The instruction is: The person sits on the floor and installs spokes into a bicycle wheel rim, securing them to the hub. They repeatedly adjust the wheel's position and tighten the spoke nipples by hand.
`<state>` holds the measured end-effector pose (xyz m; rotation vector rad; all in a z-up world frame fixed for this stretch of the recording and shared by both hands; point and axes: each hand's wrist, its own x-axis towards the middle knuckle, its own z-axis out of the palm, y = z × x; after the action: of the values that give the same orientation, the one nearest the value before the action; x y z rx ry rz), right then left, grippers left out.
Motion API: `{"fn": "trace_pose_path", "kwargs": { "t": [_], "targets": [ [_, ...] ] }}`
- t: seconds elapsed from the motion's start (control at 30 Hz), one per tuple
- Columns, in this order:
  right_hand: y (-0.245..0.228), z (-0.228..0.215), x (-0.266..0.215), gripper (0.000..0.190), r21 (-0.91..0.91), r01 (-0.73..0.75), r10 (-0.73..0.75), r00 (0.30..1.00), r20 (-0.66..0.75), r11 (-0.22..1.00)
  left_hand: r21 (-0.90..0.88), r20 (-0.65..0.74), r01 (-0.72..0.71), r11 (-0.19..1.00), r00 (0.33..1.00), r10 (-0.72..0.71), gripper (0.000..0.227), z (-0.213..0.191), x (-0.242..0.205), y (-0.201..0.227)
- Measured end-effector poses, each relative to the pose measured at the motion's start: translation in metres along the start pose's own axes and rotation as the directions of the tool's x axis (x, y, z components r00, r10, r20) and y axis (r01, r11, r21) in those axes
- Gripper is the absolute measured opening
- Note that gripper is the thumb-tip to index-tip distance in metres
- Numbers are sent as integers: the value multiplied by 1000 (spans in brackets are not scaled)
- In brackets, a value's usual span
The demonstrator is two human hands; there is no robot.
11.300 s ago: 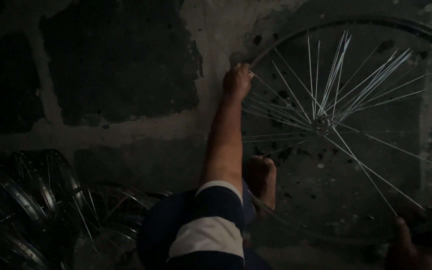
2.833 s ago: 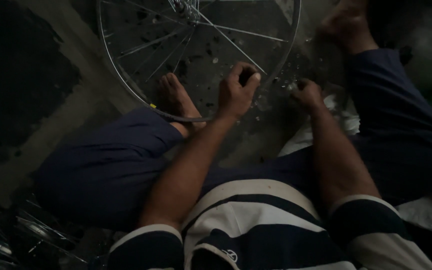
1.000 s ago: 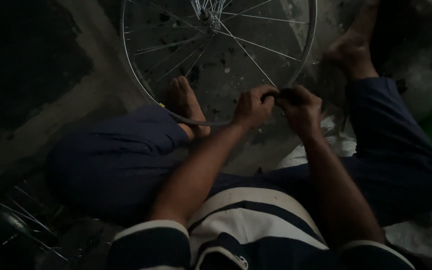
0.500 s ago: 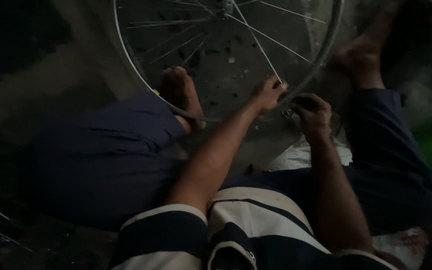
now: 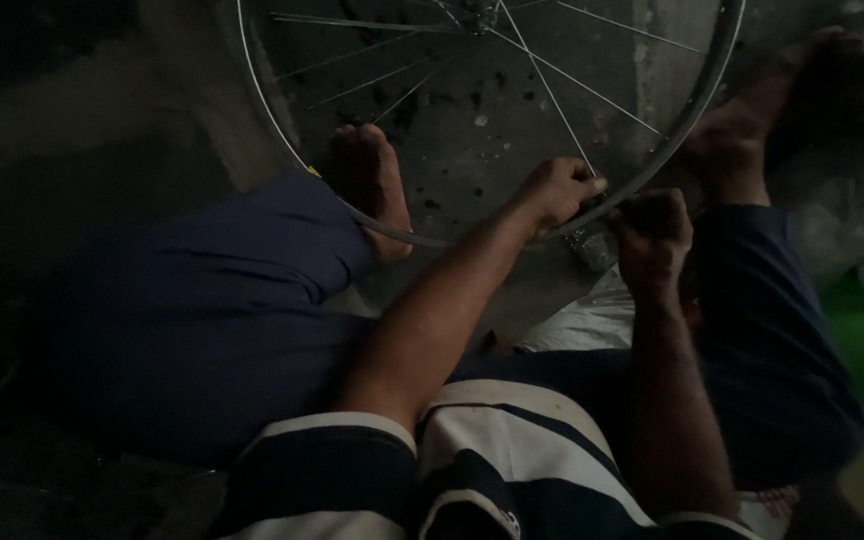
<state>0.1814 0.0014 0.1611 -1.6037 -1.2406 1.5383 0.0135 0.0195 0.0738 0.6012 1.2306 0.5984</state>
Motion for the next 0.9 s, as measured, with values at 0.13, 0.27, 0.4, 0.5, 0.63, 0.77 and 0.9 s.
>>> {"fn": "trace_pose_path", "kwargs": {
  "t": [0.13,0.27,0.4,0.5,0.63,0.77,0.9],
  "targets": [
    [8,-2,4,30,29,41,-40,999,-35,999,-35,5,62,997,998,-62,32,1,2,1],
    [9,2,4,28,-60,87,-91,994,-60,994,11,-9,69,998,998,-69,32,4,5,0],
    [5,8,3,26,-65,42,-48,995,-83,997,44,-34,31,999,999,-30,33,5,8,-7],
    [1,13,4,26,-13,71,-72,991,-113,997,48,-41,-8,999,999,10,34,5,11,-10],
    [0,14,1,18,118,7,3,997,-81,993,45,0,17,999,1000,-17,36,-1,8,-9],
    [18,7,4,26,281,-23,26,1000,-7,960,-46,30,2,999,1000,-1,37,-4,10,-9],
    [53,4,11,23,155,106,-103,994,-25,982,-10,23,-2,1000,1000,3,37,-6,14,-25]
  ]
}}
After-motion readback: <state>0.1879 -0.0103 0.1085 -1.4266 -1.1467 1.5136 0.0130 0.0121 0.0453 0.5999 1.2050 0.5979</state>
